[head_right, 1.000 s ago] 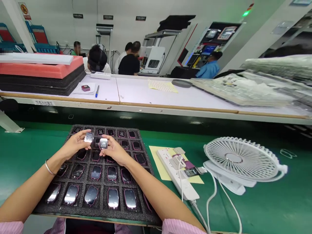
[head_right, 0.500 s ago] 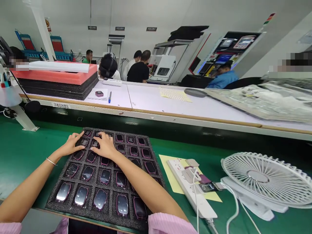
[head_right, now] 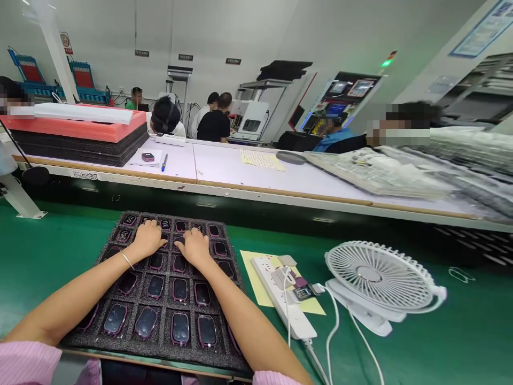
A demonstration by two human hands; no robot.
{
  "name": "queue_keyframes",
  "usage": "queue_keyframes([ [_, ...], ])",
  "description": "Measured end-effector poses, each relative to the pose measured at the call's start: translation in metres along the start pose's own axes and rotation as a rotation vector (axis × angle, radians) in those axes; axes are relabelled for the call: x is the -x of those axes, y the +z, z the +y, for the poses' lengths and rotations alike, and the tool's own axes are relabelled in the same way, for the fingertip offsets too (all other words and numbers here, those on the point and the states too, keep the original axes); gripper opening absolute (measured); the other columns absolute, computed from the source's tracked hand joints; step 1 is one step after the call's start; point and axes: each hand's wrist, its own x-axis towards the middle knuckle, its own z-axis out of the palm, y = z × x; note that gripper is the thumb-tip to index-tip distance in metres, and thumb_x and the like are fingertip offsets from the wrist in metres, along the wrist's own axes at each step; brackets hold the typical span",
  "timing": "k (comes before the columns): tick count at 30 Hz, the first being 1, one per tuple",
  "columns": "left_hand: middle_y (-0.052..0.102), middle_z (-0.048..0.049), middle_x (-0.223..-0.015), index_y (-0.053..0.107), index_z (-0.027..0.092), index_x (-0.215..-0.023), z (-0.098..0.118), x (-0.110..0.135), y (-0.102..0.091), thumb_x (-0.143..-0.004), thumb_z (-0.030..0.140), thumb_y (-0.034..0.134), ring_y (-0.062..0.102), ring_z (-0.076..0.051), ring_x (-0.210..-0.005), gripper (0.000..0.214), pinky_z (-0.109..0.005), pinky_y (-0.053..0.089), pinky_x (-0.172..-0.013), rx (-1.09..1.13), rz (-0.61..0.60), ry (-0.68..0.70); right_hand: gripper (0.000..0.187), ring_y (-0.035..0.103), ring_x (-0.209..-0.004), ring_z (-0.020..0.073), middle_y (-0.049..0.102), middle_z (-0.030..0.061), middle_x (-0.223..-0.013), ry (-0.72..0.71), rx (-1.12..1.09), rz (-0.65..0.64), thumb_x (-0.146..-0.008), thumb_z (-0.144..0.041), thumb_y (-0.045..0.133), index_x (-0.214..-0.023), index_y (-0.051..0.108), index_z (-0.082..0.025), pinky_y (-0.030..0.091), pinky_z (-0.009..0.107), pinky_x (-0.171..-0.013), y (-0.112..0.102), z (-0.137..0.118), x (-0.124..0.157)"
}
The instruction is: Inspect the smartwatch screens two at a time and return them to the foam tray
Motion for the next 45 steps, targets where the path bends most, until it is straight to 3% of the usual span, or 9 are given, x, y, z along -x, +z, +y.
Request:
queue_keyframes([
  [7, 0.061, -0.0244, -0.118, 0.071, 0.01, -0.1, 0.003, 0.002, 0.0, -0.078, 0.042, 0.071, 0.05, -0.04, -0.119, 0.039, -0.047, 0.04, -0.098, 0.01, -0.031, -0.074, 0.014, 0.059, -0.091, 0.0261, 0.063, 0.0059, -0.086, -0.035, -0.406, 0.053, -0.081, -0.02, 0.063, -0.083, 0.049, -0.021, 0.035, 0.034, -0.079, 0.001, 0.006, 0.003],
  [12, 0.065, -0.0208, -0.111, 0.065, 0.012, -0.099, 0.008, 0.001, 0.007, -0.075, 0.018, 0.069, 0.054, -0.037, -0.115, 0.025, -0.046, 0.041, -0.097, 0.183, -0.038, -0.076, 0.01, 0.058, -0.066, 0.0184, 0.065, 0.0029, -0.085, 0.008, -0.837, 0.077, -0.088, -0.027, 0.05, -0.095, 0.043, -0.023, 0.042, 0.033, -0.07, 0.003, 0.01, -0.003],
  [15, 0.068, -0.0154, -0.103, 0.062, 0.015, -0.096, 0.005, 0.0, 0.005, -0.075, 0.005, 0.061, 0.061, -0.031, -0.106, 0.024, -0.042, 0.043, -0.094, 0.371, -0.036, -0.051, 0.014, 0.055, -0.054, 0.0146, 0.068, 0.0031, -0.083, 0.022, -1.112, -0.007, -0.091, -0.034, 0.044, -0.1, 0.043, -0.023, 0.045, 0.031, -0.061, 0.0, 0.01, -0.007],
  [18, 0.068, -0.0107, -0.101, 0.06, 0.017, -0.099, -0.005, 0.001, -0.003, -0.076, 0.008, 0.061, 0.064, -0.025, -0.097, 0.024, -0.036, 0.047, -0.086, 0.608, -0.036, -0.04, 0.022, 0.058, -0.055, 0.0152, 0.069, 0.0067, -0.083, 0.039, -1.329, -0.104, -0.093, -0.04, 0.042, -0.103, 0.048, -0.021, 0.047, 0.031, -0.058, -0.007, 0.008, -0.006],
  [24, 0.06, 0.0002, -0.072, 0.054, 0.015, -0.107, -0.021, 0.012, -0.006, -0.085, 0.032, 0.055, 0.056, -0.011, -0.056, 0.028, -0.023, 0.043, -0.054, 1.027, -0.051, -0.108, 0.032, 0.07, -0.072, 0.0155, 0.066, 0.0009, -0.079, 0.099, -1.864, -0.314, -0.076, -0.027, 0.076, -0.102, 0.059, -0.018, 0.053, 0.029, -0.071, -0.009, -0.006, 0.004],
  [28, 0.056, 0.0023, -0.07, 0.055, 0.017, -0.101, -0.017, 0.025, 0.006, -0.081, 0.031, 0.057, 0.052, -0.01, -0.057, 0.024, -0.022, 0.04, -0.054, 1.122, 0.016, -0.146, 0.049, 0.07, -0.069, 0.014, 0.065, -0.0015, -0.083, 0.106, -1.907, -0.366, -0.068, -0.024, 0.086, -0.111, 0.062, -0.02, 0.053, 0.028, -0.07, 0.0, -0.011, 0.015],
  [32, 0.063, -0.0012, -0.089, 0.057, 0.019, -0.1, -0.014, 0.033, 0.011, -0.076, 0.019, 0.056, 0.057, -0.013, -0.074, 0.023, -0.025, 0.045, -0.067, 1.112, 0.07, -0.129, 0.049, 0.067, -0.064, 0.0111, 0.065, -0.0007, -0.094, 0.065, -1.885, -0.38, -0.068, -0.027, 0.087, -0.111, 0.065, -0.023, 0.053, 0.028, -0.068, 0.003, -0.007, 0.021],
  [38, 0.065, -0.0024, -0.099, 0.057, 0.02, -0.112, -0.016, 0.037, 0.009, -0.077, 0.024, 0.059, 0.059, -0.016, -0.084, 0.035, -0.027, 0.047, -0.072, 0.981, 0.2, -0.07, 0.051, 0.067, -0.069, 0.0118, 0.064, -0.0015, -0.087, 0.053, -1.901, -0.453, -0.072, -0.028, 0.085, -0.118, 0.064, -0.023, 0.052, 0.03, -0.073, 0.004, -0.006, 0.023],
  [45, 0.066, -0.0028, -0.1, 0.056, 0.019, -0.121, -0.015, 0.041, 0.005, -0.078, 0.024, 0.058, 0.058, -0.015, -0.077, 0.043, -0.026, 0.046, -0.067, 0.988, 0.167, -0.087, 0.049, 0.064, -0.07, 0.0098, 0.067, 0.0009, -0.098, 0.075, -1.968, -0.493, -0.073, -0.028, 0.085, -0.119, 0.066, -0.024, 0.051, 0.028, -0.074, 0.003, -0.005, 0.023],
])
